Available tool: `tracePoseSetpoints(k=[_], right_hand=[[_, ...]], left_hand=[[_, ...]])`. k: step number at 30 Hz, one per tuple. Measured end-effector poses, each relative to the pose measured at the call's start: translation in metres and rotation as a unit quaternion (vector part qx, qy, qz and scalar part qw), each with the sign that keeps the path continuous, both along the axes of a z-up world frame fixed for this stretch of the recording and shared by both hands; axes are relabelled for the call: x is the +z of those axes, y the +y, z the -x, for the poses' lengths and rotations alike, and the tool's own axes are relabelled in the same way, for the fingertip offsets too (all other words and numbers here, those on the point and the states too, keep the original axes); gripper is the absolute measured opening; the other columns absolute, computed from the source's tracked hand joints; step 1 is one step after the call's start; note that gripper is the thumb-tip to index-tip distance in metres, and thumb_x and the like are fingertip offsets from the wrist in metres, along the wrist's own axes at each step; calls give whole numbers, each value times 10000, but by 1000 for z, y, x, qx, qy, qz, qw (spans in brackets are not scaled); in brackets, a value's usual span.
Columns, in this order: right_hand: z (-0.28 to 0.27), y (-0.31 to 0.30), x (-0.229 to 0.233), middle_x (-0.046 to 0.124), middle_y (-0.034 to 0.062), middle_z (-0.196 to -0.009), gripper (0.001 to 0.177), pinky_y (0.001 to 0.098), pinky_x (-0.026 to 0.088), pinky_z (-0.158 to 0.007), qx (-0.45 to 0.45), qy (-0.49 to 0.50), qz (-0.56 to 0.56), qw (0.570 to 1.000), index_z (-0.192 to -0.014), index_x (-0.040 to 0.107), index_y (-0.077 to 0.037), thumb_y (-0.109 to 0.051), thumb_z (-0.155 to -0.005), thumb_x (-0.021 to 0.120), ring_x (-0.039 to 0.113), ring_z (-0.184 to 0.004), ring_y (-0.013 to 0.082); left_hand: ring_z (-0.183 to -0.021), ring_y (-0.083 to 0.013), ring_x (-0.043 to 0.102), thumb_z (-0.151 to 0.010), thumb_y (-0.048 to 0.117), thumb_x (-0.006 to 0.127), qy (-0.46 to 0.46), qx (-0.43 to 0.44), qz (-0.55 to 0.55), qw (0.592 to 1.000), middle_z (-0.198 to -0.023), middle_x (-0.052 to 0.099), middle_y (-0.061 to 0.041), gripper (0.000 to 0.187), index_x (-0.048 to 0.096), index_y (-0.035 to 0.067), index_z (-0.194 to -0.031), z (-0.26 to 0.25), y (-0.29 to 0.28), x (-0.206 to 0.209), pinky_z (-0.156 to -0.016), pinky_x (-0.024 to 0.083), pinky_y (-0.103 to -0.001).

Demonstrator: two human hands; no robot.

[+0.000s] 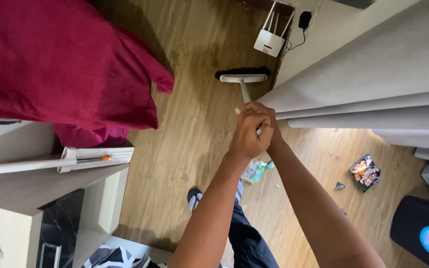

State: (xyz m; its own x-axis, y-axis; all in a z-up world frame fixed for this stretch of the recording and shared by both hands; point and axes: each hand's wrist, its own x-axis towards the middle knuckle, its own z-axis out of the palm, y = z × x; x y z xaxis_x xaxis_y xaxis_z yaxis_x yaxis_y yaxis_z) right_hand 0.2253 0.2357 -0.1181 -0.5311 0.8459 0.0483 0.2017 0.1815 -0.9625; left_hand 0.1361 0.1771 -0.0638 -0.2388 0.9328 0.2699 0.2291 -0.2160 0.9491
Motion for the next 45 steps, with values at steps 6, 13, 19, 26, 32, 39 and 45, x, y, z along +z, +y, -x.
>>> tracePoseSetpoints(k=[6, 13, 19, 26, 32, 39, 45], right_hand=[[9, -25, 8, 584, 6, -743, 284, 274, 427, -593, -59, -49, 71, 995, -844, 612, -21, -230, -950, 771, 502, -676, 86], [8, -50, -10, 617, -6, -816, 111, 245, 475, -657, -38, 28, 8, 999, -956, 642, -16, -115, -931, 685, 549, -750, 79], [11, -67, -19, 643, 36, -947, 139, 255, 487, -710, -25, 30, -39, 998, -996, 631, 8, -58, -875, 650, 572, -827, 97], [15, -92, -24, 667, -9, -958, 113, 227, 494, -701, -30, 113, 91, 989, -995, 637, -34, -74, -893, 613, 594, -838, 69], [20, -109, -33, 671, -12, -919, 91, 233, 491, -668, -42, 55, 55, 996, -946, 648, -32, -32, -857, 633, 584, -796, 57], [26, -129, -43, 695, 10, -938, 86, 242, 514, -693, -38, 55, -28, 997, -948, 663, -22, -37, -864, 670, 629, -816, 77], [36, -145, -28, 634, 46, -831, 115, 272, 489, -657, -51, 35, 5, 998, -937, 637, -33, -64, -847, 701, 569, -747, 111]], left_hand=[[-701, -315, 578, -824, 71, 491, -39, 1, 30, 999, -745, 619, -169, 151, 547, -25, -722, 2, -22, 4, -688, 463, -408], [-735, -348, 593, -846, 82, 502, -9, -11, 18, 1000, -781, 629, -173, 151, 549, -16, -741, 11, -43, -2, -733, 479, -428], [-806, -375, 626, -855, 111, 550, 38, 17, -32, 999, -837, 683, -187, 182, 678, -17, -843, 21, -58, 7, -798, 488, -489], [-806, -369, 638, -863, 115, 529, 12, -16, -11, 1000, -856, 682, -203, 187, 646, -28, -840, 27, -77, 3, -761, 506, -458], [-779, -378, 623, -854, 94, 520, 20, -32, 0, 999, -812, 653, -202, 173, 580, -48, -775, 32, -96, 1, -774, 495, -452], [-823, -377, 664, -876, 119, 516, 22, -32, -1, 999, -842, 688, -200, 200, 628, -30, -805, 43, -116, 5, -788, 520, -450], [-785, -387, 657, -936, 152, 528, 52, -3, 10, 999, -823, 708, -190, 251, 699, 6, -827, 48, -129, 3, -756, 510, -479]])
